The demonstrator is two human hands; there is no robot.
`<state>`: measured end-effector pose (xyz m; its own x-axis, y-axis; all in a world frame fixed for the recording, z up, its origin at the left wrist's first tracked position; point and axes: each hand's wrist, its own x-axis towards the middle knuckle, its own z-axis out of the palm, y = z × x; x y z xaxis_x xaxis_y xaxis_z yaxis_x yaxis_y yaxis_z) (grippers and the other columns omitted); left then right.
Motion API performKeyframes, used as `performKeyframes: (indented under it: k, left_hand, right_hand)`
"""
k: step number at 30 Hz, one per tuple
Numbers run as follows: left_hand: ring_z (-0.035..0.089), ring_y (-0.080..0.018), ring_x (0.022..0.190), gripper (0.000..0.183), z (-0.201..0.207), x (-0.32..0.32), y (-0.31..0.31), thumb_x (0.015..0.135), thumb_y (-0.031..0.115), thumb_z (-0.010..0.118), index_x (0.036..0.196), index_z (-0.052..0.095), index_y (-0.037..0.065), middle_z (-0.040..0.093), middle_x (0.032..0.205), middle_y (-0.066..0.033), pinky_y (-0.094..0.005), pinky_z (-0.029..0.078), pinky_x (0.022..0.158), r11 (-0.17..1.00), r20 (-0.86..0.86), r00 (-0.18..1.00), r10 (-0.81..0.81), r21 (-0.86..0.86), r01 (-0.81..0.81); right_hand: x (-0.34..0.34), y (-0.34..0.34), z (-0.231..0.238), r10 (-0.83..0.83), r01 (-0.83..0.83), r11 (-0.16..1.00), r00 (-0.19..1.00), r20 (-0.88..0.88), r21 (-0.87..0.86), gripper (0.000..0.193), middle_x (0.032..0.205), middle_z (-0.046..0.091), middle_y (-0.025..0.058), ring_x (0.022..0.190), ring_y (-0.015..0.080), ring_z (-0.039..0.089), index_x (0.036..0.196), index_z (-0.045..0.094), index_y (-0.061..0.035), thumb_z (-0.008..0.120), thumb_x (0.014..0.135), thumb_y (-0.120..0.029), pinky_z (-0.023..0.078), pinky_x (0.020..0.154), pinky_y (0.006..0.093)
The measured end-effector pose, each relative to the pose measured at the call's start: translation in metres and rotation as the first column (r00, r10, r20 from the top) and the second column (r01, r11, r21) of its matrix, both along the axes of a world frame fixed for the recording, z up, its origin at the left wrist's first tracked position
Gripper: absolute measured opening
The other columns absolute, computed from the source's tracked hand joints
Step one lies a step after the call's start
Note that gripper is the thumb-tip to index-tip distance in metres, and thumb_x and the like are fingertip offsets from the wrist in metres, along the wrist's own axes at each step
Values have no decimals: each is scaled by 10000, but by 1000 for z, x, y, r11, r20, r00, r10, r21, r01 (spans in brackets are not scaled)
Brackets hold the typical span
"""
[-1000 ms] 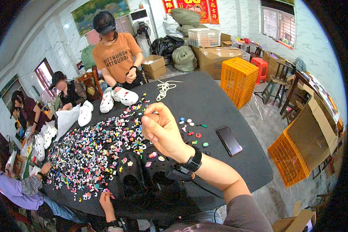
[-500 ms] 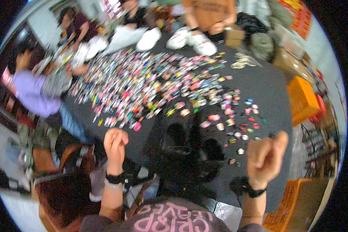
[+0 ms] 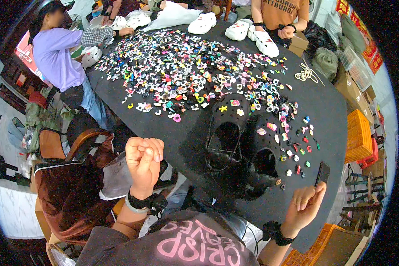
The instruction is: Decorating foam clogs with various charms and small accessories.
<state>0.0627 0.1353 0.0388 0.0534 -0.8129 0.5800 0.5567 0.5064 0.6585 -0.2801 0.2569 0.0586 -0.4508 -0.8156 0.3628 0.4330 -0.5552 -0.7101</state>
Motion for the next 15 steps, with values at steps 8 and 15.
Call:
performKeyframes:
  k: [8,15]
  left_hand:
    - [433,-152,566,98,0,-3,18,929,68,492,1023,496,95,471,599,-26,-317,347,607,997,61,997,54,61,-58]
    - [386,-174,526,147,-12,6,28,875,86,399,863,545,72,387,461,-33,-336,301,620,992,-4,996,-86,96,86]
  right_hand:
    - [15,19,-14,-5,3,999,999,48,46,190,506,326,-27,401,56,263,977,427,-83,314,1033,-225,231,418,209]
    - [31,36,-30,-112,99,979,992,64,178,191,499,305,-46,426,58,246,971,448,-86,364,1017,-251,211,444,236]
